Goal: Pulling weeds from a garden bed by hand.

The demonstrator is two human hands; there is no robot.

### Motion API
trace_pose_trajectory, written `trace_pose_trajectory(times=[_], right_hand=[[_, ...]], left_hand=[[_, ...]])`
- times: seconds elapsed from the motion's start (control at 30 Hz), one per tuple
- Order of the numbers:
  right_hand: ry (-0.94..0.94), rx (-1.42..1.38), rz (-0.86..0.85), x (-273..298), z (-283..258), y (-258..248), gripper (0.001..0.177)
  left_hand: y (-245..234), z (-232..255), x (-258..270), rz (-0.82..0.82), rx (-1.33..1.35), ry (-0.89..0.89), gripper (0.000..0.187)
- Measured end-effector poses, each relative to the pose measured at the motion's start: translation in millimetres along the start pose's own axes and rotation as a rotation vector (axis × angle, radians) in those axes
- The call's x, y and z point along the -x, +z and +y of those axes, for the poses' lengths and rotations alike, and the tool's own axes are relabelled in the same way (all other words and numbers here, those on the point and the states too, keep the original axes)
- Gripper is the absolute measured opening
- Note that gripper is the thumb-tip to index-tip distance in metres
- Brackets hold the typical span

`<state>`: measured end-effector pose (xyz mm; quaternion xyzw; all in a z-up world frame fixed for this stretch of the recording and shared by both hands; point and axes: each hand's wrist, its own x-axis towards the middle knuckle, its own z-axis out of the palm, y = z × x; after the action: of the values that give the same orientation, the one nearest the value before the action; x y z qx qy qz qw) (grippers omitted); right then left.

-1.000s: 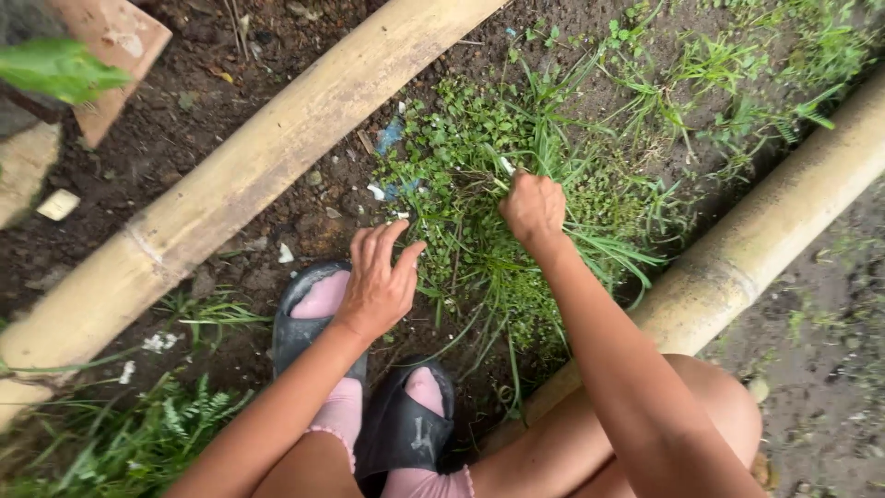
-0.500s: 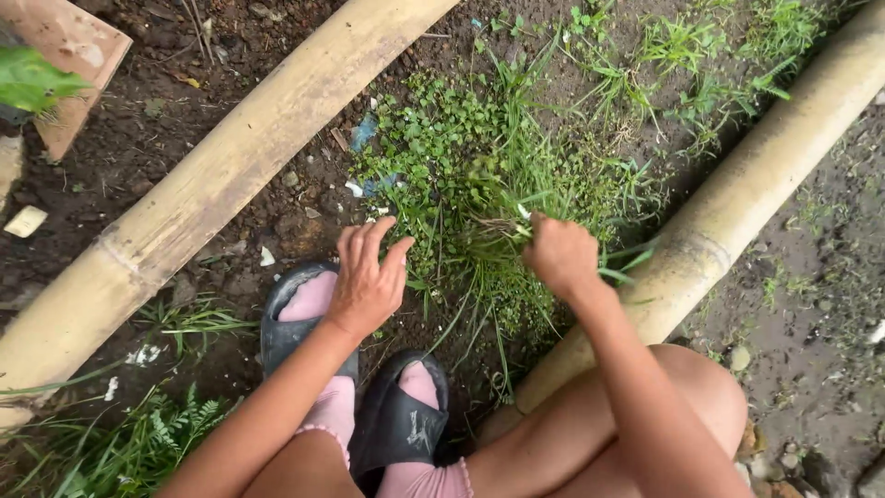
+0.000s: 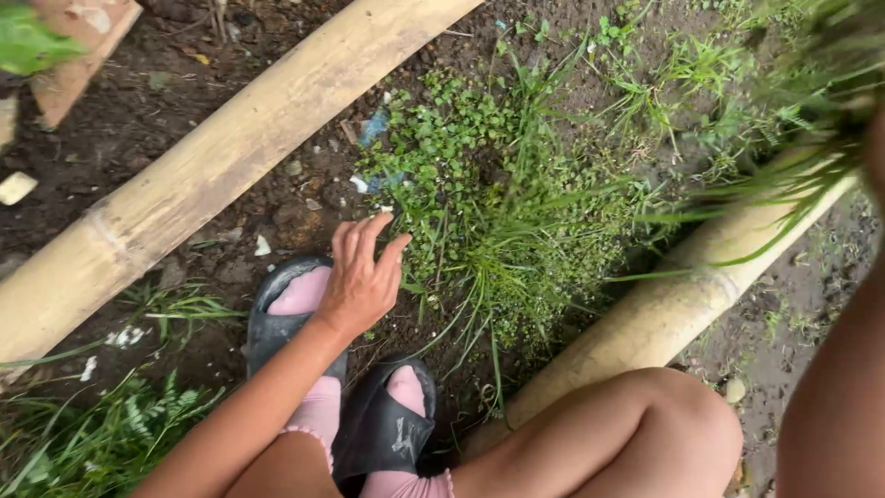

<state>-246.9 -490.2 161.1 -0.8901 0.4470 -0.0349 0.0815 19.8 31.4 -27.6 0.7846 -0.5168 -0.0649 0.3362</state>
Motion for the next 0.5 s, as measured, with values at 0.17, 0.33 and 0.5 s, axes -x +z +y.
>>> trace_pose_trajectory(times=[0.17,0.33,0.5], right_hand=[[-0.060,-0.337,0.243,-41,81,58,0.037],[0.052,0.389,-0.536,10,20,231,0.024],[-0.244,0.136,-0.305,33,-139,167,0.035]], left_hand=[[-3,2,-9,0.003,-0.005,0.017,0.036],[-1,6,-10,-0.013,0.004,-0.009,0.037],[-7,13,-31,-0.007,0.051,-0.013,0.037]])
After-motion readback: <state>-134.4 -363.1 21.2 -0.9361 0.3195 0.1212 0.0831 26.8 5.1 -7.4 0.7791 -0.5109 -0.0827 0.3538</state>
